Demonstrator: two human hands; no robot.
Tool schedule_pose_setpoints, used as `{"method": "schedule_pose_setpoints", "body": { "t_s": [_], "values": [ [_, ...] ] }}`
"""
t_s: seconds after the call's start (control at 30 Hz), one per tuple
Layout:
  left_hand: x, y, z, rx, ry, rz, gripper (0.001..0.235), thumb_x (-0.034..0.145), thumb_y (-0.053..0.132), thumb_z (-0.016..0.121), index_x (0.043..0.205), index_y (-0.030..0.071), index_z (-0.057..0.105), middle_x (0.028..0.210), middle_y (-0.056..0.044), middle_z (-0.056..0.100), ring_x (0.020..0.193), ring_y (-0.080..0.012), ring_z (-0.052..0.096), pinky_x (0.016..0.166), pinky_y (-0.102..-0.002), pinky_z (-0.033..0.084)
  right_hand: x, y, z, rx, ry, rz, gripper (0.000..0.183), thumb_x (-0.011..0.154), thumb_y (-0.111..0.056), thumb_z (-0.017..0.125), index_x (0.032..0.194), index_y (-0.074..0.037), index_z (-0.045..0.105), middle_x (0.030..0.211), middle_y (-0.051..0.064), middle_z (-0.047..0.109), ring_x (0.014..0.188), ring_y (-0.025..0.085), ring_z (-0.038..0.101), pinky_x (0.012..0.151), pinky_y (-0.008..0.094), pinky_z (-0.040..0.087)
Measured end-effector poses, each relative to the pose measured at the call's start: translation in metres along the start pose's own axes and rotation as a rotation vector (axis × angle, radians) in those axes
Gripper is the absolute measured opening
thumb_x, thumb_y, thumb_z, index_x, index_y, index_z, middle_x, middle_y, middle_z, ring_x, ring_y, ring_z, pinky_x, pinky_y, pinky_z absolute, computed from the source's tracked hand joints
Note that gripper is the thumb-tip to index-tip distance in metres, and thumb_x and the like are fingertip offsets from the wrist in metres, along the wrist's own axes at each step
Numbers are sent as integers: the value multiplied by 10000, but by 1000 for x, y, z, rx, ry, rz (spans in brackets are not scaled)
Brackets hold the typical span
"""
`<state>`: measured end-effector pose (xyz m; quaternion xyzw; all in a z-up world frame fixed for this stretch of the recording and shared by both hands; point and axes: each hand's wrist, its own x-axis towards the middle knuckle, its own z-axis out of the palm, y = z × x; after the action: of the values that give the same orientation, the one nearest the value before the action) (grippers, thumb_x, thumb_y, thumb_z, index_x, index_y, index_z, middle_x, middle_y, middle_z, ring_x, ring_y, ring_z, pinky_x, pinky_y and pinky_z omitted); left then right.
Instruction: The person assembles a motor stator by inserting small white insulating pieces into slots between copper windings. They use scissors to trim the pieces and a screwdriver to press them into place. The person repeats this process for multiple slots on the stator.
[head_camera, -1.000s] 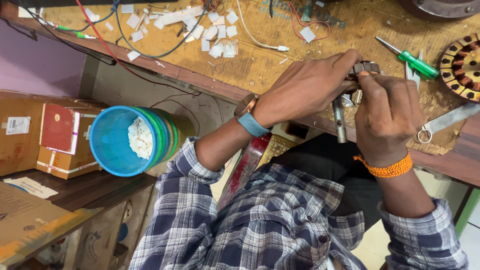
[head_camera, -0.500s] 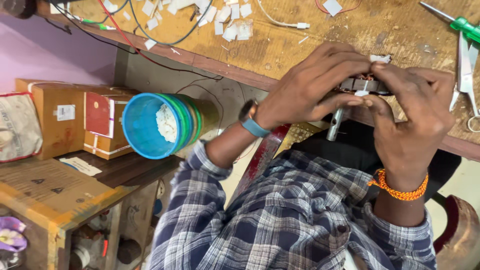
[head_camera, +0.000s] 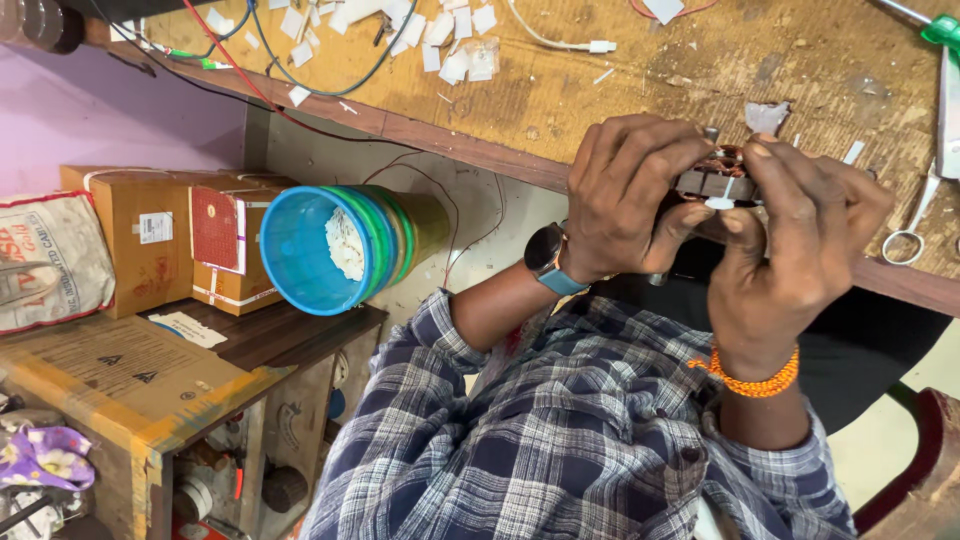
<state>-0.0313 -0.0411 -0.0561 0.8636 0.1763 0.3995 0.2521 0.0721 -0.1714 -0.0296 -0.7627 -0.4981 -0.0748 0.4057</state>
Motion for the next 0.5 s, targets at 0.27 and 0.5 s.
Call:
{"method": "schedule_pose_setpoints", "body": {
  "t_s": [0.27, 0.5],
  "values": [
    [5, 0, -7, -43, -94, 17, 463, 1074, 494, 546, 1334, 112, 570, 1328, -58, 613, 1149, -248, 581, 965, -400, 444, 4, -12, 0, 66, 44, 46, 459, 1169, -425, 614, 1291, 4, 721, 1220, 129, 739, 1187, 302, 594, 1072, 422, 459],
    [16, -13, -19, -126, -262, 176, 581, 998, 531, 602, 1466, 213, 471, 1281, -26, 609, 1157, -236, 560, 961, -387, 428, 3, -12, -14, 241, 9, 157, 446, 1129, -378, 751, 1301, 33, 718, 1218, 157, 721, 1163, 296, 632, 1020, 391, 518]
  ]
}}
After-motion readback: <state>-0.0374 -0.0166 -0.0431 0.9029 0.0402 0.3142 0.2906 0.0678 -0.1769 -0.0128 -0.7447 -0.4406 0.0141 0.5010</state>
